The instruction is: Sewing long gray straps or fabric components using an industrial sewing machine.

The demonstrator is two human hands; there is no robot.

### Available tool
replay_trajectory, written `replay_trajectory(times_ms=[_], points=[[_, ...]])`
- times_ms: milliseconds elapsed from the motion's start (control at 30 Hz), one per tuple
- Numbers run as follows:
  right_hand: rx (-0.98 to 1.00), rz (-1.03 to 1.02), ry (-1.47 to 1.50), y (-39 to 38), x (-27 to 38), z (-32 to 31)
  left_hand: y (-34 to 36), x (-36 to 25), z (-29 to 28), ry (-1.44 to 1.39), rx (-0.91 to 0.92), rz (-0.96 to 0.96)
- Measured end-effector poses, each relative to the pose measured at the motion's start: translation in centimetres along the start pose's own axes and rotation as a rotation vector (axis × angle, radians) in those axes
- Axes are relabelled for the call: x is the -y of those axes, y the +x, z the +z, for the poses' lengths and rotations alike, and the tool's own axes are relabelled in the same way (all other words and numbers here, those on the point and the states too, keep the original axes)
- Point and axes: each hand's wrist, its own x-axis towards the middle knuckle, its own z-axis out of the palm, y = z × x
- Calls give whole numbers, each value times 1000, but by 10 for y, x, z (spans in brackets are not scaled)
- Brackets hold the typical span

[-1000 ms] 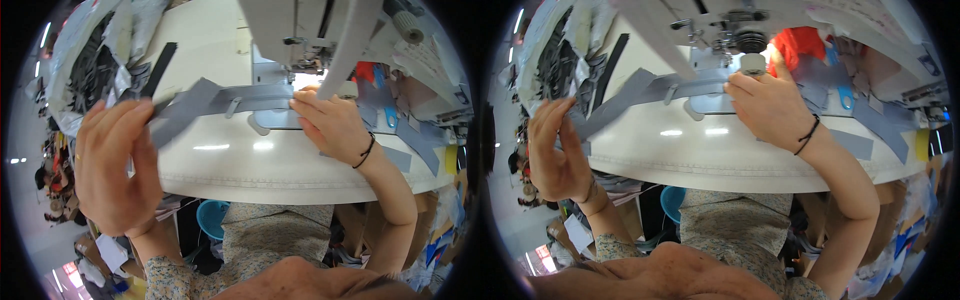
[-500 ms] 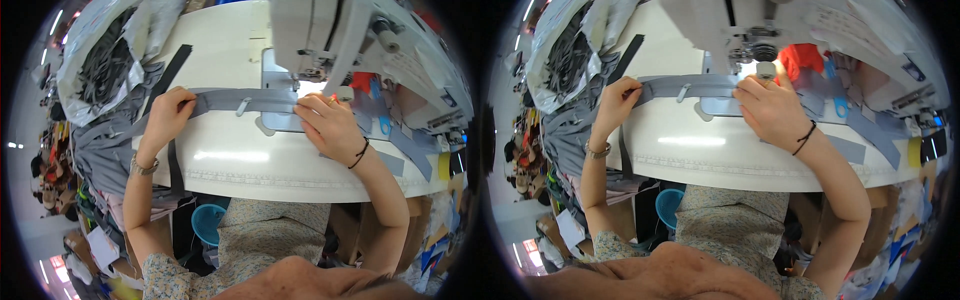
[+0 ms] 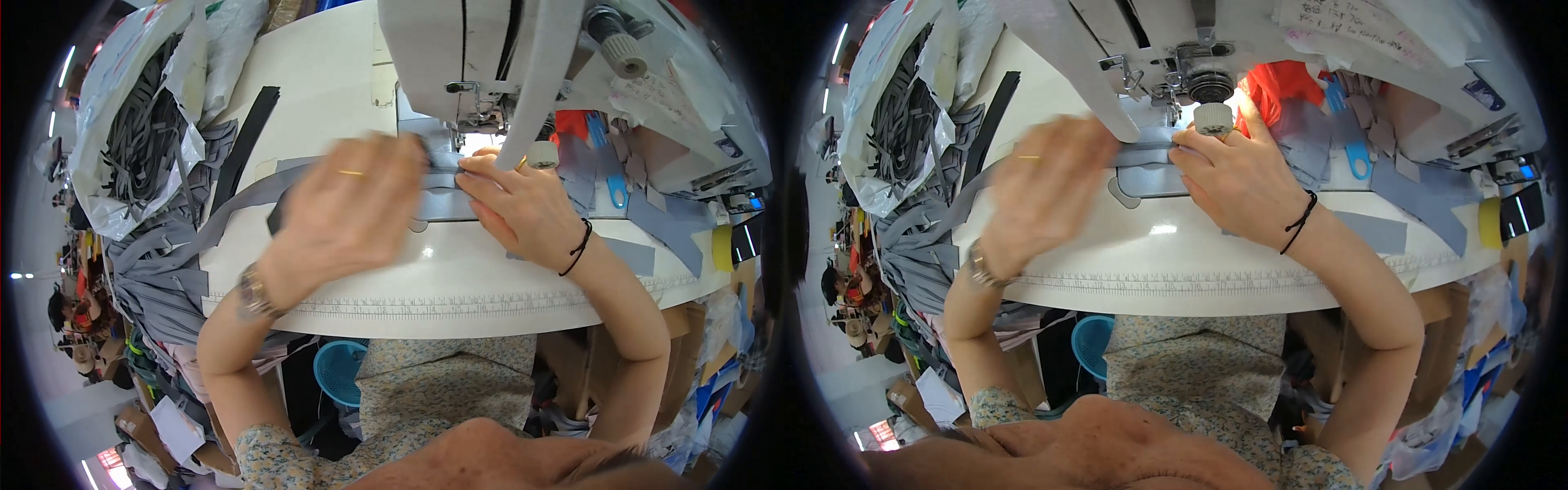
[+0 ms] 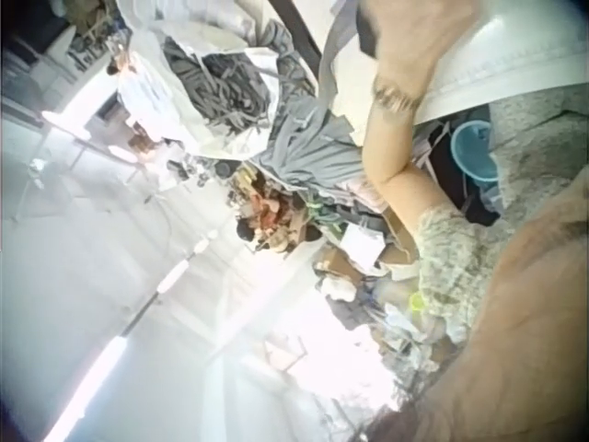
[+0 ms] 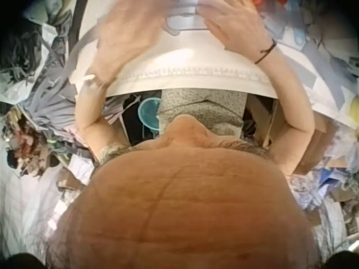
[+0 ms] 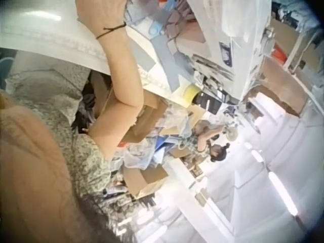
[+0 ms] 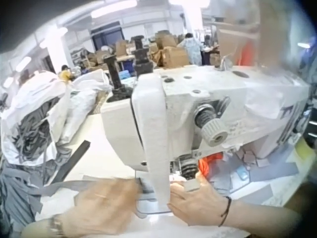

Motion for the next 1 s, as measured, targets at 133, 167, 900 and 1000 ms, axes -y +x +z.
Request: replay_trajectory(times_ms=[133,167,900,1000], points=[[-67,-26,-54,-1,1,1,-2,-20,40,-216,88,19],[-66,-18,-55,0,1,2,-6,-22,45,-327,106,-44],[-148,-31,-9,2,-4,4,-8,-10,57,-472,51,-53],[-102,-16,16,0,-5,4,-5,-8,55,-484,89,-50]])
